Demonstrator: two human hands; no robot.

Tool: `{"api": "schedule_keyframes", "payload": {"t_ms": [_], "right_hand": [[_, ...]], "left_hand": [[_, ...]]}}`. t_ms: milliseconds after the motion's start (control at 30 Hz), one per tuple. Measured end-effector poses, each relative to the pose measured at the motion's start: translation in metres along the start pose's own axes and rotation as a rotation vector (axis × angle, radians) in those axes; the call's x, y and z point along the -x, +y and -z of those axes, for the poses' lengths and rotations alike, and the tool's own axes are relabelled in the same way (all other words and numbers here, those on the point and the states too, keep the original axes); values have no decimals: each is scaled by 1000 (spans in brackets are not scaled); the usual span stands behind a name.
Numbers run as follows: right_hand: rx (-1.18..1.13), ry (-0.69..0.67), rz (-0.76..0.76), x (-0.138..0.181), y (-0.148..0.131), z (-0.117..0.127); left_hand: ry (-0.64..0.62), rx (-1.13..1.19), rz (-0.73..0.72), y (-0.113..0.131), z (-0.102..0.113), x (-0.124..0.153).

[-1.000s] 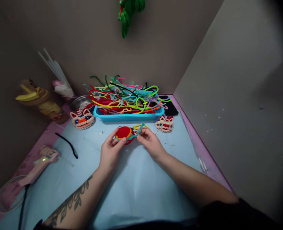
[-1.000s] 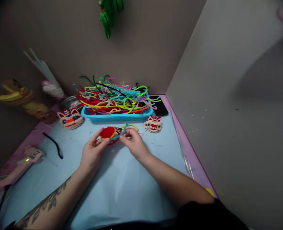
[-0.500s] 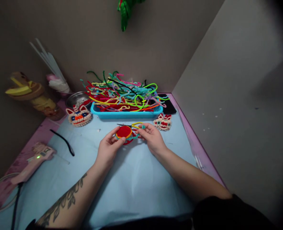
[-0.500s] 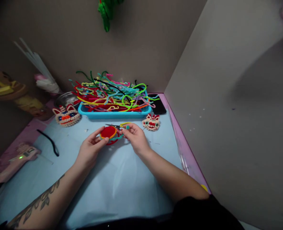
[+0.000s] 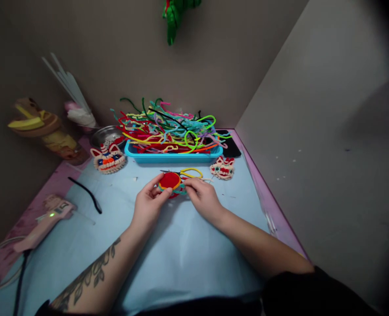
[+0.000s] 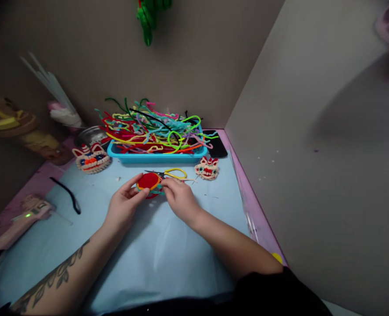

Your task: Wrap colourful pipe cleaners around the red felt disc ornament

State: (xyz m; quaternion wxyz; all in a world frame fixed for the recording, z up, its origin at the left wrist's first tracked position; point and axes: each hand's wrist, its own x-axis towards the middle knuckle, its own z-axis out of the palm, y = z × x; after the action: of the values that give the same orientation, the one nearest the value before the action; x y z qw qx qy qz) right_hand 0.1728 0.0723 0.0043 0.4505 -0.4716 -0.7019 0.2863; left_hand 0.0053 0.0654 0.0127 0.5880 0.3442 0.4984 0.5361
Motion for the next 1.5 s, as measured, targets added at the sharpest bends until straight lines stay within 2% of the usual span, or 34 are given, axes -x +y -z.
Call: {"api": "schedule_keyframes", "payload": {"t_ms": [100, 267, 333, 533, 700, 800, 900, 1033, 1133, 1233, 1500], "right_hand": [[-100, -14, -31, 0, -1, -2], [-465, 85, -379, -5, 2, -6], [-471, 78, -423, -5, 2, -7], [-36, -48, -239, -1, 3, -7], [348, -156, 103, -1, 4, -1], [536, -135, 286, 1, 4, 0], [599, -63, 450, 4, 5, 0], [484, 14, 620, 5, 2, 1], [358, 46, 642, 4, -3, 2], [314, 68, 621, 4, -5, 2], [288, 182, 408, 4, 2, 5]], "left_hand": [[31, 19, -8, 0, 0, -1], [22, -13, -26, -2, 2, -2], [14, -60, -45, -4, 3, -2], [20, -168, -108, -7, 4, 0], [-23, -161, -83, -9, 1, 0], [-57, -33, 4, -6, -1, -1], [-78, 31, 115, 0, -2, 0], [-133, 67, 262, 4, 1, -1], [-181, 106, 332, 3, 3, -3], [-167, 126, 361, 0, 3, -4], [16, 172, 189, 2, 2, -5]]}}
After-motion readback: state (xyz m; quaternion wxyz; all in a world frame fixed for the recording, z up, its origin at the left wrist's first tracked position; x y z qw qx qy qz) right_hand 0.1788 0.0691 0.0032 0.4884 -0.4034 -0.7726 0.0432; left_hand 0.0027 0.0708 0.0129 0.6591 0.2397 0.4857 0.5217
